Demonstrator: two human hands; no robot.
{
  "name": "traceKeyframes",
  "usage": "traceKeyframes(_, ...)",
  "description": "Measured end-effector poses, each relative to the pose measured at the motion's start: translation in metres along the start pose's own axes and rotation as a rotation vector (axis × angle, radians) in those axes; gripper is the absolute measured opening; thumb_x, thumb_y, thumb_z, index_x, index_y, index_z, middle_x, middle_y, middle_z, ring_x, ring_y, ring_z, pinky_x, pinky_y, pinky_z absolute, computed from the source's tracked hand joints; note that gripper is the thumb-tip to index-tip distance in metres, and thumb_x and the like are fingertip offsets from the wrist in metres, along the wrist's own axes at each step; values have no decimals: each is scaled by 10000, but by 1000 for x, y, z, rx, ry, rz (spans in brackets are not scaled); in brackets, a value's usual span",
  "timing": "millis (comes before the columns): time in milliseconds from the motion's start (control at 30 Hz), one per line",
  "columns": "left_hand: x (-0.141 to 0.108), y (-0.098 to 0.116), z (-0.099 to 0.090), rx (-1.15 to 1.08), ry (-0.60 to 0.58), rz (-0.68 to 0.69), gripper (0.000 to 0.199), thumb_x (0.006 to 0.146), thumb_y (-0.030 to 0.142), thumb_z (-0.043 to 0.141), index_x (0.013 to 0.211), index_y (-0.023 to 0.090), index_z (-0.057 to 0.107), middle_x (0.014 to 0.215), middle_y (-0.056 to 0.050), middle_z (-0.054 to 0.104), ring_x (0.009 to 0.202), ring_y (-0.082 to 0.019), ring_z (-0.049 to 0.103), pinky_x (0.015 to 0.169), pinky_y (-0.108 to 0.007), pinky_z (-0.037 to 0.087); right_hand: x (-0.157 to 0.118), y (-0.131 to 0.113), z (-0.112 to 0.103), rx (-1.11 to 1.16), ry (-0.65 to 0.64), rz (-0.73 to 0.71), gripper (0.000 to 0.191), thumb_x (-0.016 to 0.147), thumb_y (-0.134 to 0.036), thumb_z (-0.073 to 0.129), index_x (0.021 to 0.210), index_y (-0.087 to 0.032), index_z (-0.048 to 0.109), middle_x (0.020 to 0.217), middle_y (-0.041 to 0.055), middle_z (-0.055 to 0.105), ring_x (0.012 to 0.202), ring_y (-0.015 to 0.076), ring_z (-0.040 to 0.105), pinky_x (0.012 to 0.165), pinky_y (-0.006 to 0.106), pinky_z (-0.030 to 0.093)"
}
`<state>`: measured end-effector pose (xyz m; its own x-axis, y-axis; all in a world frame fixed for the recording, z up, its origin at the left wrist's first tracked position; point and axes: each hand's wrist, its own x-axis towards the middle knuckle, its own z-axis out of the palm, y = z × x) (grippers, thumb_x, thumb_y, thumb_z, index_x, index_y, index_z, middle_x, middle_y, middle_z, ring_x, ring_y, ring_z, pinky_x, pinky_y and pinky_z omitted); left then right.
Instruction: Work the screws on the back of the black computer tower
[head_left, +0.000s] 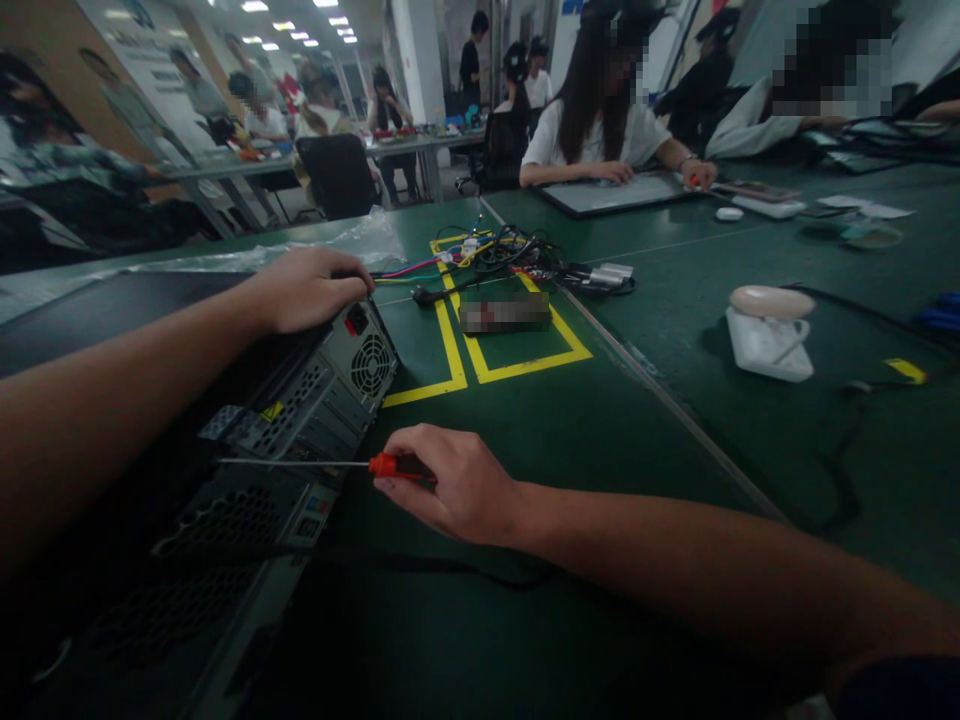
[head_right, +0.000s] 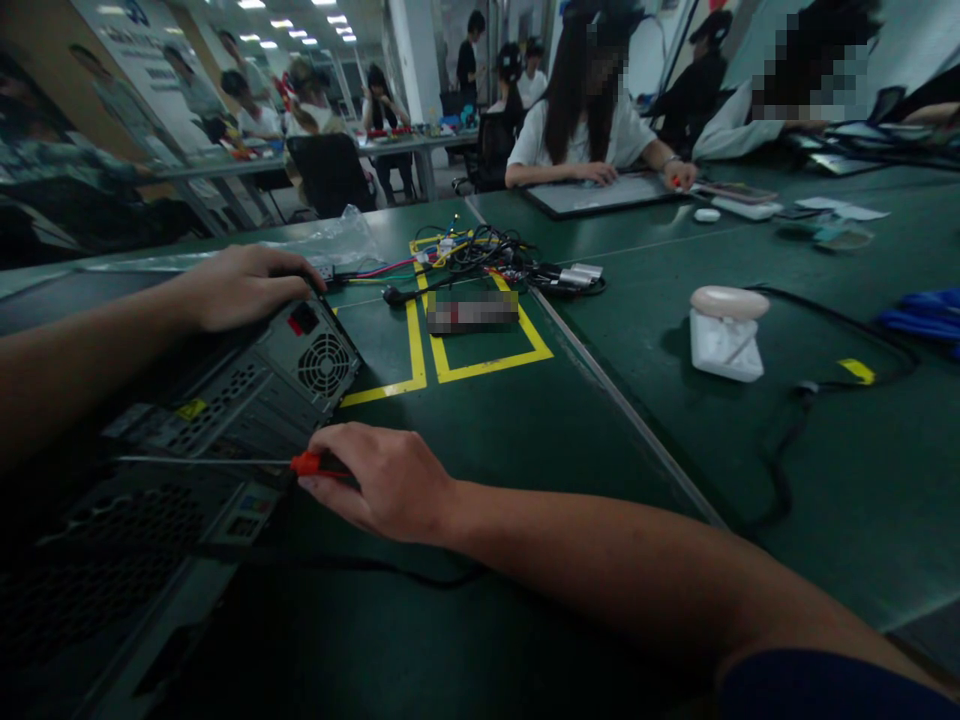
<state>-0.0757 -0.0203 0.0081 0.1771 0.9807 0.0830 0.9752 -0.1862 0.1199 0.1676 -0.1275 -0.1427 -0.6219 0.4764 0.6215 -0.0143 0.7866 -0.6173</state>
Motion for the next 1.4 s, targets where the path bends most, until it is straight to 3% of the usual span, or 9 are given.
traceKeyframes(967,-1,2,-1,14,4,-10,598,846,526,396,1112,170,796,1126,-121,785,1089,-330,696,1004,-444,505,1,-1,0,-39,-17,-44,374,1161,-455,488,1209,-149,696,1024,89,739,896,184,708,828,305,592)
traceKeyframes(1167,-1,1,-1,-1,1,-2,590,853,525,406,1101,160,799,1129,-137,785,1080,-339,694,997,-461,505,-1,-1,1,30,15,-28,362,1093,-477,625,1271,-162,633,1144,105,767,1022,207,755,912,345,625)
traceKeyframes(1400,0,1,0,9,-7,-10,588,848,517,412,1117,166,800,1119,-133,781,1080,-338,696,1005,-457,509,0,0,2,21,-23,2,262,1098,-393,632,1240,-173,630,1131,98,769,1011,203,761,914,361,638)
